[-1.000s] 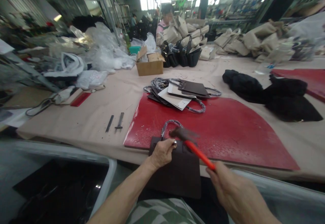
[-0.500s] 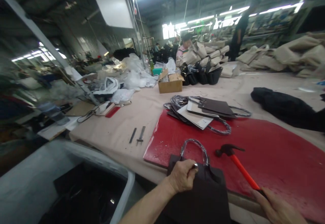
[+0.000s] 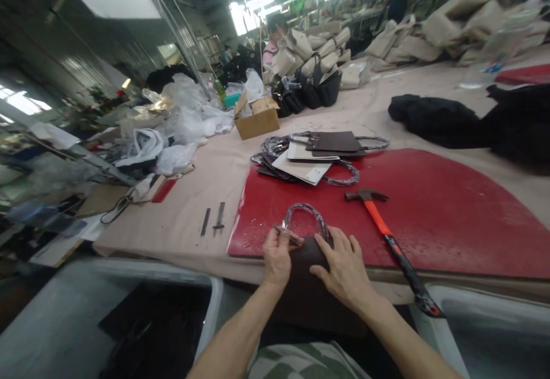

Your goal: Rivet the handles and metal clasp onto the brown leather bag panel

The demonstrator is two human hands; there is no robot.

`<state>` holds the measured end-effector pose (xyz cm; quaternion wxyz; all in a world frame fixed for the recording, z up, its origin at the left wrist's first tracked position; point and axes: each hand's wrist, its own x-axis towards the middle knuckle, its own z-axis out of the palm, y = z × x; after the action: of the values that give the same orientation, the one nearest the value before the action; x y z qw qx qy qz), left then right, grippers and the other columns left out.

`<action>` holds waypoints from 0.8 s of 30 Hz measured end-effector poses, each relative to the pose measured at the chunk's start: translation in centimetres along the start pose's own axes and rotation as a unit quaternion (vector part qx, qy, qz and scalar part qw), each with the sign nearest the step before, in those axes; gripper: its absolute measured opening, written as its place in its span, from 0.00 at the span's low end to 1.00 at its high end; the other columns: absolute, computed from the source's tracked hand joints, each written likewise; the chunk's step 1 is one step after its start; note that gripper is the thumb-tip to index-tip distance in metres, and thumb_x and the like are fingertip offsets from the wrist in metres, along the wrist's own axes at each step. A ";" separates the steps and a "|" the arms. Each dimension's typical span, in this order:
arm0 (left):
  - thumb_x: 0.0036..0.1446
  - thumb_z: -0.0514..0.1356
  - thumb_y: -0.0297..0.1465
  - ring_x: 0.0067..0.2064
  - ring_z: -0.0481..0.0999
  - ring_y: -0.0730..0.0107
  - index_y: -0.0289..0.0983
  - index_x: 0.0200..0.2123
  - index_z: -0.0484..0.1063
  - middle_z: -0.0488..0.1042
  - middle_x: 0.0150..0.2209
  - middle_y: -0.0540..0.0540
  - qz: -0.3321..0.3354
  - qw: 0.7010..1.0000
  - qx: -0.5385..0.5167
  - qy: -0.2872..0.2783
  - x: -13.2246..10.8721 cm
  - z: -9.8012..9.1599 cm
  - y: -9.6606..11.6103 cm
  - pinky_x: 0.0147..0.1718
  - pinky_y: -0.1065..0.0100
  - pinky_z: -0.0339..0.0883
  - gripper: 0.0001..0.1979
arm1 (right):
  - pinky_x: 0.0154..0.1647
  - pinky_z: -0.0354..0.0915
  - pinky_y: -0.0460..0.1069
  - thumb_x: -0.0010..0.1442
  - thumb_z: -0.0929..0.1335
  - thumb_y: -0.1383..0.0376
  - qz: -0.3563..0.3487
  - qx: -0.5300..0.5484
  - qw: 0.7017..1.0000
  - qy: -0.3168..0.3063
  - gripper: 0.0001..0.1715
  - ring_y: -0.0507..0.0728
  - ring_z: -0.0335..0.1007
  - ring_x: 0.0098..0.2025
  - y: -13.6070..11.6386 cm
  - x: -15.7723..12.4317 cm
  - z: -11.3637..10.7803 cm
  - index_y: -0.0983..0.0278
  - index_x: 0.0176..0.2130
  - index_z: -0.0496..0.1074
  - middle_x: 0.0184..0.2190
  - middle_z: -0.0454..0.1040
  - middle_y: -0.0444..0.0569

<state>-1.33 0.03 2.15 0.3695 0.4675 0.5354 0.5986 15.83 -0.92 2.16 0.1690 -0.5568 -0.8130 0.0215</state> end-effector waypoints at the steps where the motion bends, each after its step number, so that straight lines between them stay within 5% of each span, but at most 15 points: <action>1: 0.66 0.55 0.43 0.32 0.80 0.68 0.36 0.34 0.68 0.77 0.29 0.47 -0.026 0.998 -0.034 0.040 0.4 -0.4 0.4 0.34 0.67 0.76 0.16 | 0.66 0.48 0.67 0.56 0.74 0.57 0.006 0.005 1.000 -0.005 0.38 0.71 0.50 0.67 0.0 -0.1 0.2 0.61 0.62 0.66 0.65 0.57 0.63; 4: 0.62 0.59 0.44 0.30 0.79 0.68 0.36 0.34 0.67 0.76 0.29 0.49 -0.025 0.998 -0.013 0.065 2.5 -3.2 1.7 0.33 0.67 0.76 0.15 | 0.67 0.47 0.67 0.57 0.74 0.56 0.009 0.023 0.999 -0.020 0.38 0.70 0.49 0.68 0.2 -0.3 -0.1 0.60 0.63 0.66 0.66 0.57 0.62; 7: 0.61 0.57 0.42 0.27 0.77 0.69 0.36 0.33 0.68 0.76 0.27 0.49 -0.009 0.984 0.144 0.107 5.8 -7.9 2.1 0.31 0.69 0.73 0.14 | 0.67 0.47 0.66 0.56 0.74 0.56 0.007 0.029 0.999 -0.024 0.38 0.70 0.49 0.68 0.4 -0.2 -0.4 0.60 0.63 0.65 0.66 0.56 0.62; 11: 0.61 0.54 0.37 0.29 0.77 0.66 0.36 0.33 0.71 0.77 0.27 0.45 -0.050 0.903 0.400 0.150 9.8 -14.1 1.4 0.31 0.70 0.68 0.12 | 0.65 0.51 0.67 0.55 0.73 0.58 -0.012 0.006 1.000 0.021 0.37 0.71 0.53 0.66 0.6 -0.3 0.4 0.62 0.61 0.67 0.64 0.58 0.64; 14: 0.59 0.55 0.34 0.31 0.78 0.63 0.36 0.30 0.73 0.77 0.25 0.44 -0.069 0.875 0.448 0.169 12.0 -17.0 0.7 0.32 0.69 0.65 0.10 | 0.62 0.54 0.69 0.55 0.72 0.57 -0.039 -0.012 0.996 0.074 0.34 0.73 0.56 0.64 1.3 -0.3 1.6 0.63 0.59 0.69 0.62 0.60 0.65; 21: 0.61 0.59 0.33 0.37 0.79 0.63 0.33 0.36 0.77 0.79 0.32 0.42 -0.112 0.841 0.496 0.185 14.2 -20.8 -0.2 0.36 0.68 0.68 0.10 | 0.60 0.57 0.71 0.56 0.68 0.55 -0.063 -0.008 0.993 0.099 0.32 0.73 0.59 0.62 2.4 0.4 3.4 0.62 0.58 0.71 0.62 0.61 0.63; 24: 0.64 0.61 0.37 0.41 0.78 0.65 0.32 0.42 0.75 0.78 0.39 0.43 -0.112 0.842 0.500 0.170 14.8 -18.1 -0.7 0.42 0.63 0.72 0.13 | 0.64 0.53 0.71 0.56 0.70 0.56 -0.015 0.007 0.999 0.030 0.34 0.72 0.56 0.65 1.4 0.5 2.5 0.60 0.60 0.69 0.64 0.60 0.61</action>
<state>-22.93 8.75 4.12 0.0533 0.4170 0.8649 0.2743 16.17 0.46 -0.36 0.1979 -0.5438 -0.8155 0.0082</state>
